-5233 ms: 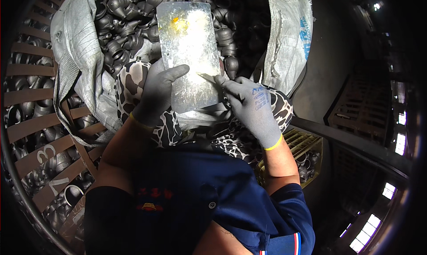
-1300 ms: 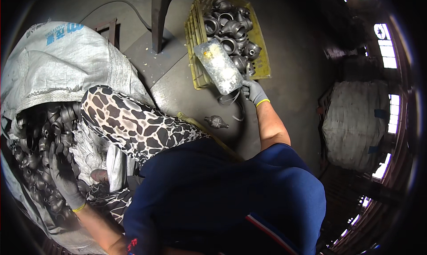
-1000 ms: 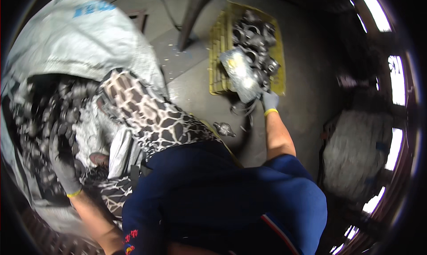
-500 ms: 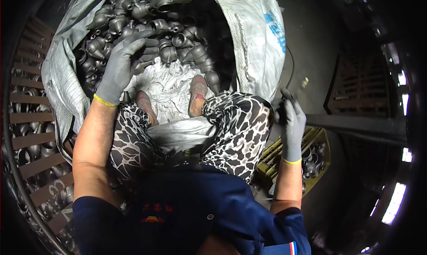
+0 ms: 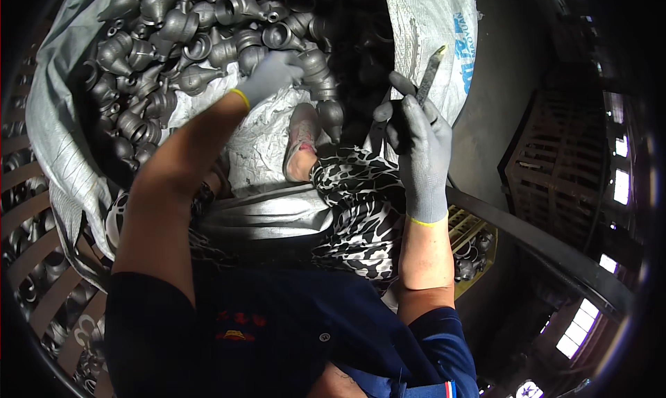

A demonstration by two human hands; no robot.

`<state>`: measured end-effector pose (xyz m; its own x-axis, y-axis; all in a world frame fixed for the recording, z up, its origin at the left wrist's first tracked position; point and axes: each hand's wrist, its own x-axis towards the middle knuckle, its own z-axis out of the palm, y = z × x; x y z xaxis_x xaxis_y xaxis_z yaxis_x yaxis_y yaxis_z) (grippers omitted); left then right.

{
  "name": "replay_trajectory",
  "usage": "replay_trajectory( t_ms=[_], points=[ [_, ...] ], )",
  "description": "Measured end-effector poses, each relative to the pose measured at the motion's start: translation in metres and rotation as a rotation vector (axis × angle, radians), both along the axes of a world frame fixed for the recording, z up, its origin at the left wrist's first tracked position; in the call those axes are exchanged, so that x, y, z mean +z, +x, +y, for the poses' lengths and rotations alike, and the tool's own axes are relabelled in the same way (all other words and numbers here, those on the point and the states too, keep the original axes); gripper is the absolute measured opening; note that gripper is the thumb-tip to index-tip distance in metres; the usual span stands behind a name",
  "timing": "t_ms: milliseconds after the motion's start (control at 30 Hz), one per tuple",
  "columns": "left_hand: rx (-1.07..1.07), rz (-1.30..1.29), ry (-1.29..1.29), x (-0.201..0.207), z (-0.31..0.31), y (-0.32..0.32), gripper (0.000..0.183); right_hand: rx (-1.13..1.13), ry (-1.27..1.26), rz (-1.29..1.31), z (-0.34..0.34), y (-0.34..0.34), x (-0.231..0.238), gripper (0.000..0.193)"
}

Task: The recorder uses a metal scraper to clean and inspect various metal pipe fittings and a metal plate within an industrial workspace.

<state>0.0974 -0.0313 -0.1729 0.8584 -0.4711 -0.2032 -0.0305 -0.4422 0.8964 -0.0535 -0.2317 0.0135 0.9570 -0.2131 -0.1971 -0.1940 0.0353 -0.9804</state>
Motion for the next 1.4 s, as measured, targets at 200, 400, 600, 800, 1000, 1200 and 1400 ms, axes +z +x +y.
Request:
replay_trajectory(
  t_ms=[200,400,600,800,1000,1200,1400],
  points=[
    [-0.419,-0.212,0.206,-0.075,-0.108,-0.093,0.021,-0.056,-0.042,0.063,0.009,0.008,0.008,0.041],
    [-0.554,-1.091,0.530,-0.166,-0.132,-0.121,0.018,-0.069,-0.091,0.076,0.014,0.008,0.006,0.045],
    [-0.801,-1.226,0.654,-0.134,-0.131,-0.101,0.019,-0.064,-0.076,0.108,0.016,0.009,0.003,0.046],
    [-0.126,-0.749,0.330,-0.073,-0.117,-0.060,0.021,-0.052,-0.010,0.020,0.007,0.005,0.001,0.042],
    [0.309,-0.270,0.331,-0.097,-0.064,0.026,0.070,0.012,-0.033,0.115,0.019,0.004,0.008,0.041],
    [0.151,-0.149,0.512,-0.087,-0.080,0.039,0.078,0.015,-0.026,0.107,0.015,0.004,0.006,0.041],
    [0.257,-0.347,0.388,-0.104,-0.066,-0.025,0.076,0.032,-0.019,0.107,0.015,0.001,0.007,0.039]
  ],
)
